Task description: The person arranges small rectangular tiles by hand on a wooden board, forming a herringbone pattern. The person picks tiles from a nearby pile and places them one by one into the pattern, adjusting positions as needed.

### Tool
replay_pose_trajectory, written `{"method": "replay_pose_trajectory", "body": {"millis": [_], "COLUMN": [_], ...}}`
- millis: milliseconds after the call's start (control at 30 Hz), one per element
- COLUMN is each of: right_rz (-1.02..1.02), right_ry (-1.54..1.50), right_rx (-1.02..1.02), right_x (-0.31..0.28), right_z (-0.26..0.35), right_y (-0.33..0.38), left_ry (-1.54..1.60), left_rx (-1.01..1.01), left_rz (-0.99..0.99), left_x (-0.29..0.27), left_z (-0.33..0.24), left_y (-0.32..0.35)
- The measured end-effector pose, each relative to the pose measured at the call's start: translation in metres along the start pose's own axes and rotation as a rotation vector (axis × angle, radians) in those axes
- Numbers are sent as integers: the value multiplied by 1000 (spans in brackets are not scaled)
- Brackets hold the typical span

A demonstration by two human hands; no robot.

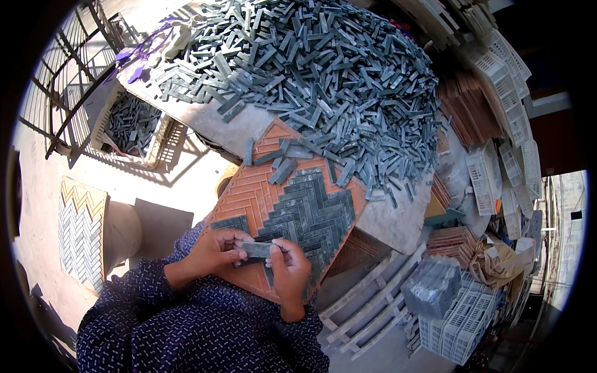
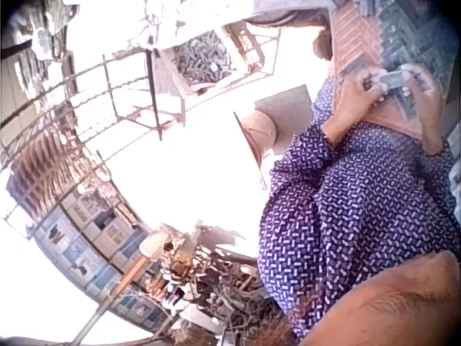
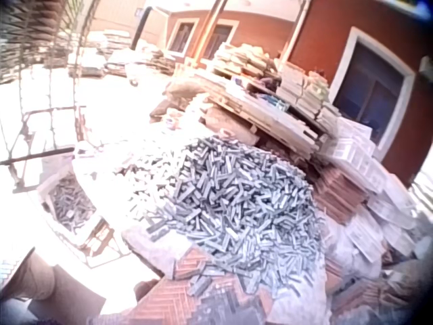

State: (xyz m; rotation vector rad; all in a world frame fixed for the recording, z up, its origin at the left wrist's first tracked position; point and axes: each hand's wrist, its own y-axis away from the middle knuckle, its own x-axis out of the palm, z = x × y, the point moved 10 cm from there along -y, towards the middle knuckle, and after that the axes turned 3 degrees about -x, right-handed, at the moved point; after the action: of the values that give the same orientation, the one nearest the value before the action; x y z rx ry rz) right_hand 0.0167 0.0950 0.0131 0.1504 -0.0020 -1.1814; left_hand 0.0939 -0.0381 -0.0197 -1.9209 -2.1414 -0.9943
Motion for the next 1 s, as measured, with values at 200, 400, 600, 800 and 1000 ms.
{"method": "replay_pose_trajectory", "body": {"millis": [200, 400, 600, 800, 1000], "right_rz": [247, 465, 329, 335, 475], "right_ry": [416, 522, 495, 559, 910], "right_rx": [-385, -329, -214, -169, -234], "right_x": [17, 44, 38, 54, 73], "right_z": [40, 36, 15, 11, 11], "right_y": [-3, 2, -21, -46, -52], "left_ry": [-136, -275, -284, -535, -893], "left_rx": [39, 113, 137, 254, 387], "left_rz": [-29, 20, -276, -481, -483], "left_x": [-18, -19, -73, -103, -82], "left_z": [5, -4, -41, -46, -61], "left_y": [-6, -1, 5, 2, 12]}}
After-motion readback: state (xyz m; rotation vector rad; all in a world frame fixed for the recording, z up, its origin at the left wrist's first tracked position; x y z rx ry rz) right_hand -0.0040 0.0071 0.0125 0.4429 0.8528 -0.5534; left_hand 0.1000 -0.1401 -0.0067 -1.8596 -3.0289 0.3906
